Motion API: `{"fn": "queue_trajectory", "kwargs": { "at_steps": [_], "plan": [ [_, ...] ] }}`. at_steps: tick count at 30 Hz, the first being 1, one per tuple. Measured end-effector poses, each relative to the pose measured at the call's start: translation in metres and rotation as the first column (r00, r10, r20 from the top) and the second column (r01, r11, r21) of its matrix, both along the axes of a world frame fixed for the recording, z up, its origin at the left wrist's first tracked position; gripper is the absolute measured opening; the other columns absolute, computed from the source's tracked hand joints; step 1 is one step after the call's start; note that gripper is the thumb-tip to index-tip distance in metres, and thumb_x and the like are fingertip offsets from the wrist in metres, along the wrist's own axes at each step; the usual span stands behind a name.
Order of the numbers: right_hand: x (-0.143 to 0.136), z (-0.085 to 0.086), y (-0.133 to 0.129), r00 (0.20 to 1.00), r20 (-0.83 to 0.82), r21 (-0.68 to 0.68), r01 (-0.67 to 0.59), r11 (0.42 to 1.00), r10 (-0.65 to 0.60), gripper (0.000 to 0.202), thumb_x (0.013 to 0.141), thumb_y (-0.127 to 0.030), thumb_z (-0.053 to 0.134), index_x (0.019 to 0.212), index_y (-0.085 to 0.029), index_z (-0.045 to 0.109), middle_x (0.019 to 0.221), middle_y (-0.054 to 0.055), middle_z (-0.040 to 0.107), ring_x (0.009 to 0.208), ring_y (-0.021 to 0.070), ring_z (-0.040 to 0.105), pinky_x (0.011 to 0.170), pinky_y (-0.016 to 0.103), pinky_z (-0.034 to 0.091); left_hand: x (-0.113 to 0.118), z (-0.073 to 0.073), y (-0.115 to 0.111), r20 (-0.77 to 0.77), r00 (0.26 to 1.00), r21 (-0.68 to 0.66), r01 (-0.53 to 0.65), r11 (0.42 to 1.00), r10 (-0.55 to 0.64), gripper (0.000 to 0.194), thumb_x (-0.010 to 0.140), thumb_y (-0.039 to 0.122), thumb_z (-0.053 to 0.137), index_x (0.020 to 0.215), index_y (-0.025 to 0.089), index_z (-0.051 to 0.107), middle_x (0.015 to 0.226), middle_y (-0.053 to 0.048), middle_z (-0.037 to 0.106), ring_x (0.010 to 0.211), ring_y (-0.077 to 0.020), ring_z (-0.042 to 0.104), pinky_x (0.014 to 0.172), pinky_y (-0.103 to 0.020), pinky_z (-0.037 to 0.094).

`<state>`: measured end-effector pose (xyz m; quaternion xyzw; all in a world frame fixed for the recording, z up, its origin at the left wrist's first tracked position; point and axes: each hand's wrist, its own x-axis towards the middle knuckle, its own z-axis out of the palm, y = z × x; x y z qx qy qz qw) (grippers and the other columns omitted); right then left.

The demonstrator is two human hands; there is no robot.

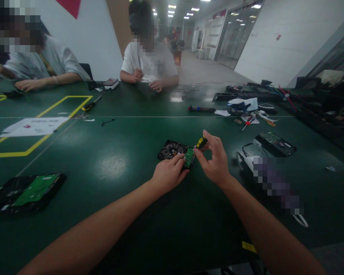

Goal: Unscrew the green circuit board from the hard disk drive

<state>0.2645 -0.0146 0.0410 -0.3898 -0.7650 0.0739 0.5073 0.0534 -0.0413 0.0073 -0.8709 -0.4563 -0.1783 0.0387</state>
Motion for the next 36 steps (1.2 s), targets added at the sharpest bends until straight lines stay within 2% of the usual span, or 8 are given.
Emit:
{"fn": "queue_trajectory", "kwargs": {
  "at_steps": [6,12,17,24,30,36],
  "plan": [
    [-0.0004,-0.0003,0.0010,0.999,-0.008,-0.022,-0.035,0.999,0.035,0.072,0.099,-0.019,0.060,0.162,-0.040,0.032,0.146,0.011,0.054,0.106,0.0253,0.069,0.092,0.050,0.067,0.0001,0.0003,-0.0001,-0.006,1.000,0.006,0.002,1.000,-0.002,0.037,0.105,0.044,0.056,0.127,0.016,0.065,0.146,-0.014,0.063,0.098,-0.0268,0.076,0.081,-0.040,0.063],
    [-0.0003,0.0000,0.0016,1.000,0.009,0.065,0.024,0.998,-0.025,0.073,0.095,-0.020,0.069,0.158,-0.040,0.038,0.136,0.009,0.059,0.107,0.0257,0.069,0.083,0.046,0.068,-0.0001,-0.0002,0.0002,0.007,1.000,0.030,0.014,0.999,-0.014,0.036,0.105,0.043,0.056,0.125,0.015,0.065,0.146,-0.014,0.063,0.097,-0.0271,0.076,0.081,-0.041,0.063],
    [-0.0007,-0.0020,0.0010,0.998,-0.036,-0.005,-0.056,0.998,0.055,0.073,0.097,-0.017,0.063,0.160,-0.039,0.033,0.144,0.011,0.054,0.104,0.0231,0.073,0.097,0.052,0.066,-0.0003,-0.0017,0.0008,0.017,1.000,0.023,0.014,1.000,-0.014,0.036,0.104,0.044,0.059,0.126,0.016,0.065,0.145,-0.014,0.064,0.099,-0.0269,0.076,0.082,-0.040,0.063],
    [-0.0003,-0.0031,0.0022,0.999,-0.037,0.033,-0.006,0.999,0.007,0.074,0.093,-0.019,0.070,0.156,-0.039,0.039,0.139,0.010,0.054,0.110,0.0267,0.067,0.082,0.046,0.070,-0.0004,-0.0025,0.0009,0.013,1.000,0.015,0.008,1.000,-0.008,0.035,0.104,0.044,0.060,0.123,0.016,0.066,0.146,-0.014,0.063,0.096,-0.0262,0.076,0.081,-0.039,0.062],
    [0.0003,-0.0013,0.0014,0.998,-0.034,-0.012,-0.058,0.998,0.058,0.072,0.097,-0.017,0.062,0.159,-0.040,0.035,0.147,0.010,0.050,0.110,0.0253,0.067,0.093,0.050,0.067,-0.0002,-0.0007,0.0004,0.001,1.000,0.024,0.009,1.000,-0.009,0.037,0.105,0.044,0.056,0.126,0.015,0.065,0.147,-0.013,0.063,0.098,-0.0270,0.076,0.081,-0.041,0.063],
    [0.0008,-0.0027,0.0018,0.998,-0.030,0.037,0.052,0.998,-0.051,0.070,0.093,-0.022,0.072,0.154,-0.039,0.041,0.130,0.009,0.056,0.098,0.0238,0.067,0.079,0.046,0.068,0.0002,-0.0016,0.0002,-0.002,1.000,0.015,0.000,1.000,0.000,0.037,0.105,0.044,0.056,0.126,0.015,0.065,0.148,-0.012,0.063,0.098,-0.0271,0.076,0.081,-0.041,0.062]
  ]
}}
